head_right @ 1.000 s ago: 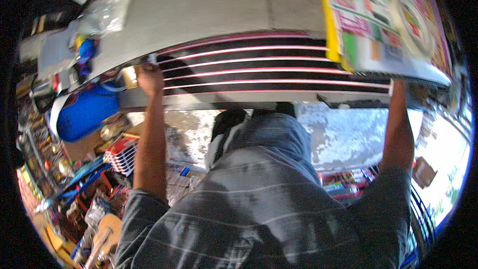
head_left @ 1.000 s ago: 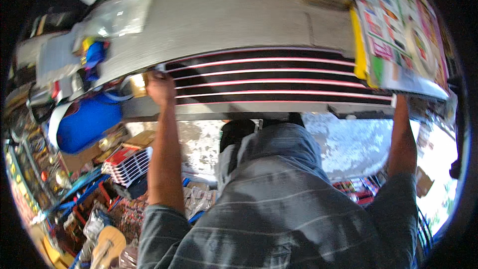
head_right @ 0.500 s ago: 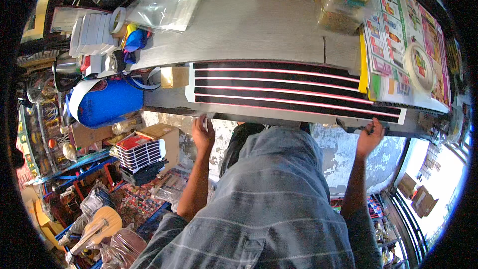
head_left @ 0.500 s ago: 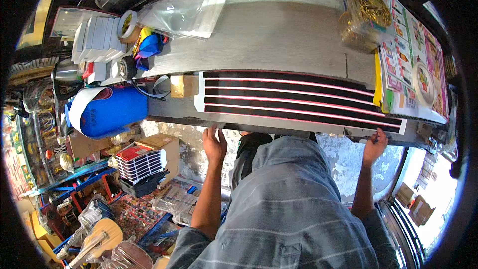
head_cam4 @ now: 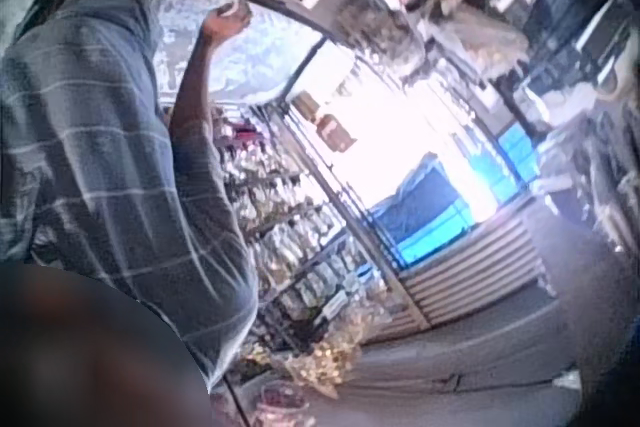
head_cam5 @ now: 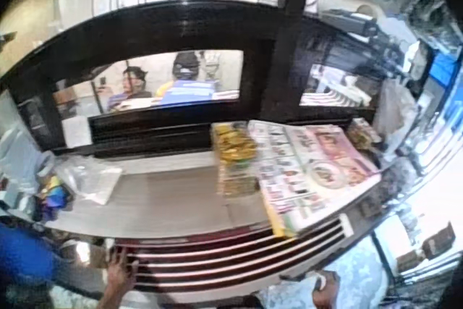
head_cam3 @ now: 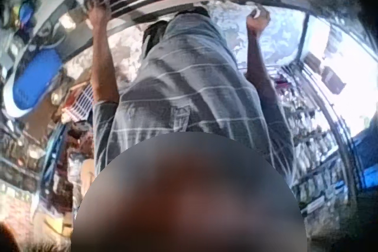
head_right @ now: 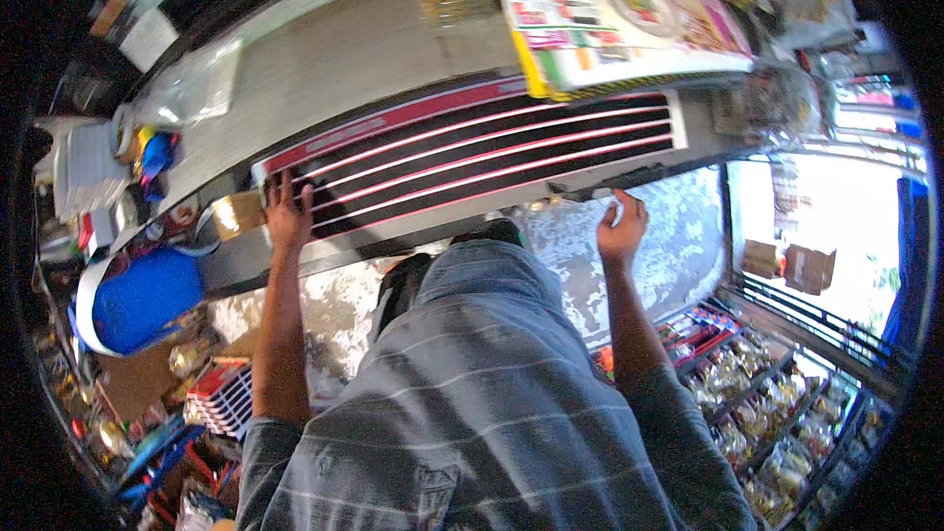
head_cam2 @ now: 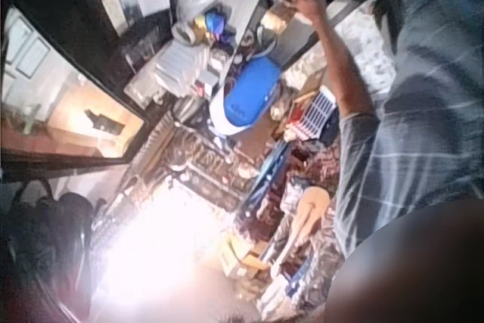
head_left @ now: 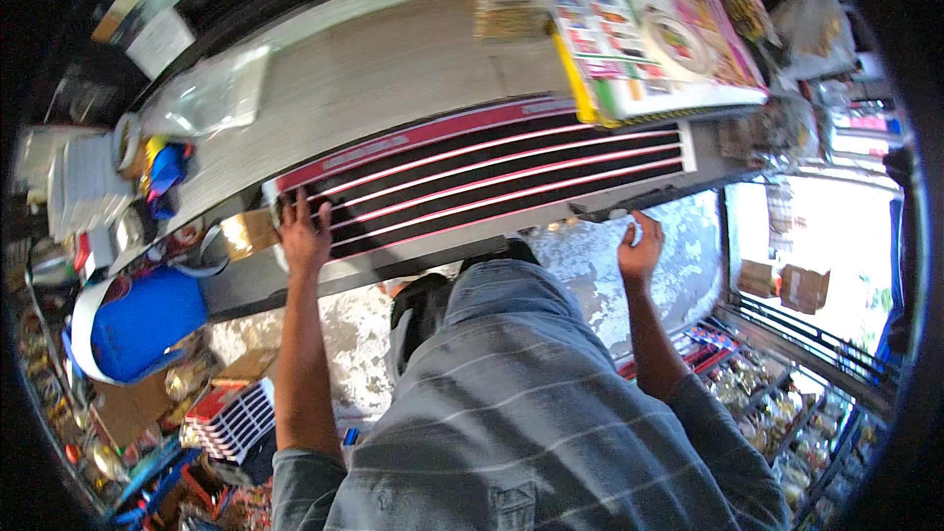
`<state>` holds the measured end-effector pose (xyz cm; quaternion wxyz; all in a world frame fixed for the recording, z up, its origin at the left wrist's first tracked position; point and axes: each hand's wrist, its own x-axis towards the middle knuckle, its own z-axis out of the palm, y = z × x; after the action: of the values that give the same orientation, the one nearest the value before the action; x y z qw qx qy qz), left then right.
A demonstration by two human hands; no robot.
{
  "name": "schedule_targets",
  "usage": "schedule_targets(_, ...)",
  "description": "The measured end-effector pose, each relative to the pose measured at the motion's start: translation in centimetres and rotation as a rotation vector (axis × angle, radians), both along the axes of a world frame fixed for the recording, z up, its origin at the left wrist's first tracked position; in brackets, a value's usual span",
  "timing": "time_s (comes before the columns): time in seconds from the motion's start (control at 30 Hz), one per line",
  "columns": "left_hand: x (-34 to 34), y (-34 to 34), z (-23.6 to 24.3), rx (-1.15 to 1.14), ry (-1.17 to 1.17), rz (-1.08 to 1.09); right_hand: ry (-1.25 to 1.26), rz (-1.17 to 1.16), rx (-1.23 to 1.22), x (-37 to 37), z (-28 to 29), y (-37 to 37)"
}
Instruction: The person installs LED light strips under a counter in a cluttered shop. They repeatedly position and press the strips into place, then use a roll of tape to secure them along the underside of the counter.
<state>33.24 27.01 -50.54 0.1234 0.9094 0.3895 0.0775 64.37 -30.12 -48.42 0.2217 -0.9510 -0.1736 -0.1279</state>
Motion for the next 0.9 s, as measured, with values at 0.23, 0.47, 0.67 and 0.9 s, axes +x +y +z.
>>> schedule_targets(0.23,0.5,-1.0,-0.7,0.050,0.227,0.069,0.081,-0.060,-0.010,-1.5,0.4,-3.8)
schedule_targets(0.47,-0.9,-0.8,-0.9,-0.111,-0.008,0.110,-0.022,0.058,0.034,0.3,-2.8,-7.7)
schedule_targets(0.67,-0.4,-1.6,-0.6,0.067,0.040,0.217,0.084,0.090,-0.051,1.0,-2.4,-8.2)
schedule_targets(0.9,0.1,-0.9,-0.6,-0.013,0.078,0.221,0.093,0.135,-0.080,2.5,-2.4,-8.1)
